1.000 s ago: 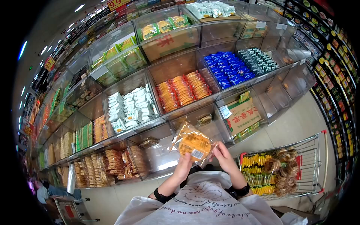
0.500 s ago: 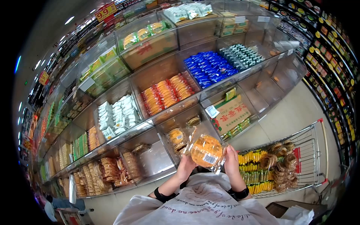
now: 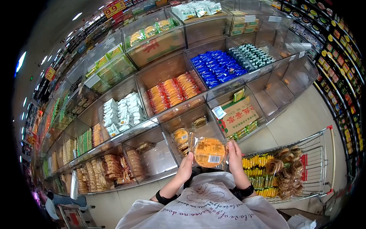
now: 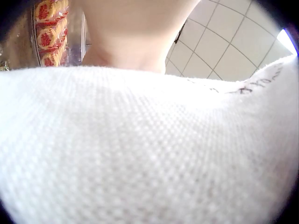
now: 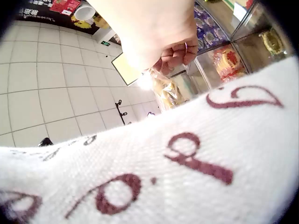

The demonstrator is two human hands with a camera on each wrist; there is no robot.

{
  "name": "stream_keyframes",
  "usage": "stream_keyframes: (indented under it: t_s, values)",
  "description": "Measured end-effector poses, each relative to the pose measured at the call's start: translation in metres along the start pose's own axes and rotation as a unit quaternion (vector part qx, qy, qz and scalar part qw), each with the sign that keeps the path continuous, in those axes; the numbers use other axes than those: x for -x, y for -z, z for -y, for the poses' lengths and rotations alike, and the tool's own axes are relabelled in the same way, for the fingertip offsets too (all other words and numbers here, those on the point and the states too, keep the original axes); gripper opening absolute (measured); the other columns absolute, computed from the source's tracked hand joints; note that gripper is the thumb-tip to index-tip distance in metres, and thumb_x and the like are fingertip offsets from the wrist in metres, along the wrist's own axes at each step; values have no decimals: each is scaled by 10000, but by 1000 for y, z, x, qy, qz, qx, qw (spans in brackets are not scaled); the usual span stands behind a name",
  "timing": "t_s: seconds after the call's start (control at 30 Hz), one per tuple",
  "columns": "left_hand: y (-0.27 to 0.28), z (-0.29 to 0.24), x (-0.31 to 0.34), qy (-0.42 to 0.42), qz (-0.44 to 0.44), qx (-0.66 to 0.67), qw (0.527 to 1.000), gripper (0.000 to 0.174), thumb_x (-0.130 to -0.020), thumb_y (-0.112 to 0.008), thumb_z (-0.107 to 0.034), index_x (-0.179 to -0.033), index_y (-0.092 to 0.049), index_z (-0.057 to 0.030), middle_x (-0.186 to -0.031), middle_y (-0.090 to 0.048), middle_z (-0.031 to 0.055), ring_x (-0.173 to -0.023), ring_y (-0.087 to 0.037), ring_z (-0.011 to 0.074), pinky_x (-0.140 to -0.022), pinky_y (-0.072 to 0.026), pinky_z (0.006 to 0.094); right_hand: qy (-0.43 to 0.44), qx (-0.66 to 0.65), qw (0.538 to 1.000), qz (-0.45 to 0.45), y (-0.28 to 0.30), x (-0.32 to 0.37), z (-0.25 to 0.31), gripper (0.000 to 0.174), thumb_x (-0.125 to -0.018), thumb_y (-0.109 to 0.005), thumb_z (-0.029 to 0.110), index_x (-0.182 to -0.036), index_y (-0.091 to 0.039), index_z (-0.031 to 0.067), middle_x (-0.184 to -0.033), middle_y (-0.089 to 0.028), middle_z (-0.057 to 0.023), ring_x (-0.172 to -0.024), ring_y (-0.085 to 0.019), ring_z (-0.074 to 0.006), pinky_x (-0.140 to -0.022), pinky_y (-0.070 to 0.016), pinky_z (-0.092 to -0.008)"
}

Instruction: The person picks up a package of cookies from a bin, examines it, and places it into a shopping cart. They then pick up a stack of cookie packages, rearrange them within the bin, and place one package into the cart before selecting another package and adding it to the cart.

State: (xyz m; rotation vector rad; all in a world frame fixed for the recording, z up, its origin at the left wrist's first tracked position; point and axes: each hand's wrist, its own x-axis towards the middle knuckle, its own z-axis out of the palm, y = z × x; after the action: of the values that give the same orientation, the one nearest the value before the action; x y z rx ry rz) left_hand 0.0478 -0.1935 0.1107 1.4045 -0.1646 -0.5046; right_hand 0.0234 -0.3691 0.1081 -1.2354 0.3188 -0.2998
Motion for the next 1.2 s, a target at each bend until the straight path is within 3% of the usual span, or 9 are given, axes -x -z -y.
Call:
stream_keyframes:
  t_s: [0.13, 0.23, 0.3, 0.4, 0.47, 0.77, 0.97, 1.1, 1.2]
  values:
    - [-4, -8, 4, -25, -17, -10, 999, 470, -868, -219, -329, -971, -463, 59, -970, -504, 89, -923, -444, 138, -828, -312, 250, -1, -22, 999, 38, -1, -4, -4, 147, -823, -412, 181, -777, -441, 45, -719, -412, 30, -699, -373, -42, -643, -314, -169]
    - [3, 5, 2, -41, -10, -59, 997, 535, -852, -210, -395, -1022, -442, 56, -1019, -488, 90, -967, -435, 147, -833, -320, 260, 15, -10, 998, 55, -3, -4, -5, 137, -823, -408, 173, -764, -420, 51, -712, -387, 32, -695, -361, -43, -640, -308, -169]
    - [2, 6, 2, -37, -12, -12, 999, 453, -870, -227, -313, -974, -458, 63, -974, -502, 91, -919, -448, 141, -824, -313, 242, 10, -13, 998, 55, -3, -3, -7, 136, -824, -404, 168, -754, -410, 51, -705, -376, 32, -686, -355, -46, -633, -306, -169]
    - [-2, 3, 2, -23, -19, 5, 1000, 454, -869, -232, -317, -965, -462, 62, -957, -506, 87, -895, -453, 138, -807, -322, 240, -8, -56, 996, 67, 1, -6, -10, 199, -832, -372, 212, -729, -409, 46, -698, -377, 21, -662, -354, -62, -603, -297, -181]
    - [-4, 2, 1, -18, -18, -7, 1000, 453, -868, -237, -320, -953, -468, 60, -938, -511, 83, -876, -455, 136, -796, -326, 240, 68, 4, 995, 76, 5, -9, -8, 287, -836, -332, 264, -674, -409, 40, -676, -382, 4, -642, -354, -84, -584, -290, -200]
    - [-7, -4, -4, 12, 3, -58, 998, 505, -858, -230, -369, -1012, -448, 59, -1007, -494, 88, -940, -446, 141, -832, -316, 261, -7, 15, 999, -36, -2, -15, 3, 355, -832, -333, 282, -581, -397, 40, -586, -381, 1, -582, -352, -91, -549, -281, -223]
    - [-9, -9, 0, 35, -55, -57, 996, 503, -857, -230, -377, -961, -487, 42, -931, -520, 62, -878, -439, 108, -809, -310, 244, -24, -21, 999, -24, -4, -19, -13, 322, -829, -364, 248, -588, -416, 42, -579, -389, 9, -577, -358, -87, -544, -287, -224]
    - [-10, -16, 5, 65, -82, -116, 988, 503, -854, -236, -381, -982, -480, 39, -968, -513, 74, -913, -437, 127, -822, -304, 247, -50, -43, 998, -26, -7, -18, -15, 306, -828, -370, 247, -615, -430, 36, -601, -407, 2, -599, -371, -92, -571, -296, -221]
    - [-4, -12, 6, 39, -61, -64, 995, 505, -851, -248, -387, -1000, -465, 43, -988, -504, 76, -934, -431, 131, -836, -295, 247, -41, -40, 998, -16, -8, -18, -19, 310, -825, -372, 257, -625, -444, 32, -619, -421, -2, -623, -383, -91, -593, -303, -224]
